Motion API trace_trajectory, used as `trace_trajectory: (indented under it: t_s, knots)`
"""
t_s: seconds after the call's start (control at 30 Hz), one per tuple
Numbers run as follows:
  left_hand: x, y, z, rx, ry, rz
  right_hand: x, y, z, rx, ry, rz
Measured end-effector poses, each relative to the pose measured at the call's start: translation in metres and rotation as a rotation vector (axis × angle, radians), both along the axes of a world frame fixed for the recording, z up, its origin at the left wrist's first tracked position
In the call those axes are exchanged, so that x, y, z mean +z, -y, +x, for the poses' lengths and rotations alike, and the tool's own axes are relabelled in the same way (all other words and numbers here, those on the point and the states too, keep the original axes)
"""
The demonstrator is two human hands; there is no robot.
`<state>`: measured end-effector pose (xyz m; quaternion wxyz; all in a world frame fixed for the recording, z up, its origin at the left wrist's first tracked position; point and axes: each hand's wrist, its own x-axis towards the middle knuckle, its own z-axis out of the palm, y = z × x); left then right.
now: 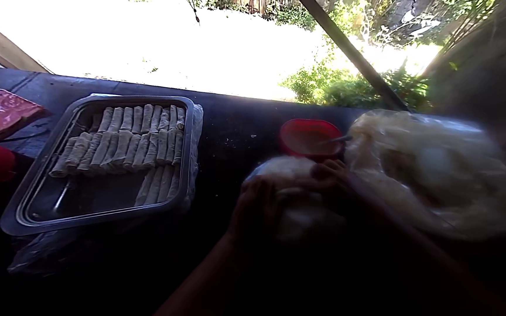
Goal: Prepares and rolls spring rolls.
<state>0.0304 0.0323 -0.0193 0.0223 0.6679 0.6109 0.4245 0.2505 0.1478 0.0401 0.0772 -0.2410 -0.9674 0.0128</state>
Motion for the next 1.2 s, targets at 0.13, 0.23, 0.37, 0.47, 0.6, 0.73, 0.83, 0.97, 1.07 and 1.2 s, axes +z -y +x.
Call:
trace_trajectory:
  t_s: [0.13,0.23,0.37,0.47,0.6,0.73,0.83,0.97,1.07,1.2]
  knots:
    - [0.001,-0.002,0.001,0.002,-0.009,-0.003,0.015,0.004,0.001,-0.057,0.018,0.125]
    - [0.002,-0.002,0.001,0.009,-0.013,-0.014,0.044,-0.01,-0.011,-0.198,0.016,0.149]
    - [0.001,-0.001,0.001,0.004,-0.013,-0.005,0.061,-0.051,-0.044,-0.48,0.182,-0.033]
    - [0.001,0.0,0.001,0.009,-0.011,0.005,0.045,-0.083,-0.068,-0.494,0.325,-0.185]
    - [0.001,0.001,0.001,0.011,-0.028,-0.003,0.016,-0.099,-0.079,-0.426,0.455,-0.206]
    - [0.003,0.001,0.001,0.014,-0.02,-0.008,0.023,-0.103,-0.07,-0.464,0.319,-0.274]
    - [0.0,0.001,0.002,0.001,0.007,-0.006,0.03,-0.099,-0.053,-0.51,0.038,-0.512]
    - [0.0,0.001,0.001,-0.003,0.018,0.004,0.048,-0.074,-0.037,-0.594,-0.284,-0.797]
    - [-0.001,0.002,0.001,-0.004,0.007,-0.004,0.056,-0.054,-0.026,-0.542,-0.332,-0.851]
    - [0.001,0.002,0.001,-0.004,0.0,-0.013,0.048,-0.024,-0.012,-0.366,-0.266,-0.693]
